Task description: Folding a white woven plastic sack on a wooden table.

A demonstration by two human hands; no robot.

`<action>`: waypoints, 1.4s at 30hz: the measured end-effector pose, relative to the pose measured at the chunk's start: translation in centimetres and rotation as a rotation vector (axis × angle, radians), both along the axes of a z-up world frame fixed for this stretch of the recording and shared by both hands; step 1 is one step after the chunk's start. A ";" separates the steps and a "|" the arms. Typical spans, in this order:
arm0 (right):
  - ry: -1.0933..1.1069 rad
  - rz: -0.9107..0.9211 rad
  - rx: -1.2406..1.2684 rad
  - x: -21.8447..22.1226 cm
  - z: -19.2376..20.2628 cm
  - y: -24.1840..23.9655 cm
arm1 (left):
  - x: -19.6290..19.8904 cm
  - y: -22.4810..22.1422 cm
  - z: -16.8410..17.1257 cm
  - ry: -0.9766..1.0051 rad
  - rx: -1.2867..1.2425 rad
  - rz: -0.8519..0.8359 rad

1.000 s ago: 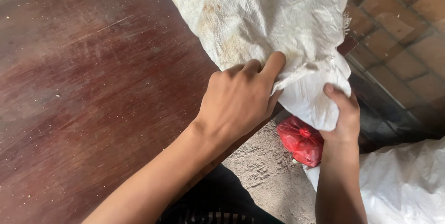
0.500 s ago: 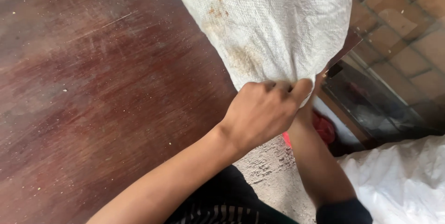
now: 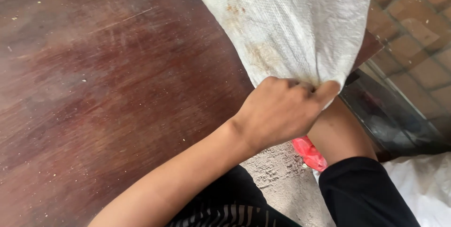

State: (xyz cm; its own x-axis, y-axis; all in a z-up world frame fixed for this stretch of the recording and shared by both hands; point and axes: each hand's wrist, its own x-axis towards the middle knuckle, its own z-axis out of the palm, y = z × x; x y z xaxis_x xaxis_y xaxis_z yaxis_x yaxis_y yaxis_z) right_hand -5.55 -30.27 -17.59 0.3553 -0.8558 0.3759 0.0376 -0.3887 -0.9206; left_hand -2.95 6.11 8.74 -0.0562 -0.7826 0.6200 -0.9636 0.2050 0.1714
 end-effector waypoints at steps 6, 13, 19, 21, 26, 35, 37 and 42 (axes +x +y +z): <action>0.220 -0.069 -0.202 -1.5 6.3 0.1 | -0.2 0.3 0.2 0.036 -0.028 -0.020; 0.475 -0.136 -0.426 -3.4 12.6 -1.8 | -0.2 0.5 0.0 0.014 0.043 0.004; 0.687 -0.211 -0.619 -4.8 19.6 -4.7 | 0.1 0.7 0.5 0.029 0.061 0.057; 0.760 -0.237 -0.686 -5.8 21.9 -4.6 | 0.5 0.7 0.9 0.077 0.144 0.018; 0.956 -0.305 -0.854 -9.6 25.0 -2.2 | 0.4 0.2 0.1 0.090 0.174 0.007; 1.233 -0.454 -1.110 -16.9 16.4 -1.7 | 0.4 -0.2 0.5 0.079 0.513 0.094; 1.265 -0.486 -1.134 -18.4 15.1 -0.8 | 0.3 -0.5 -0.9 0.084 0.593 0.085; 1.203 -0.309 -0.756 -18.7 16.5 6.1 | 0.8 -1.1 -4.7 -0.054 0.528 0.228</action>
State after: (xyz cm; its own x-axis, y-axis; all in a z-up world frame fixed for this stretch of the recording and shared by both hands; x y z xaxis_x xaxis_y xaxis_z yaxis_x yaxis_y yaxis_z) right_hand -24.26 -24.21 -1.05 0.6162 -0.6916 0.3767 -0.7674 -0.6348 0.0898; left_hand -2.11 4.98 4.04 0.1291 -0.9813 0.1427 -0.9837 -0.1086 0.1432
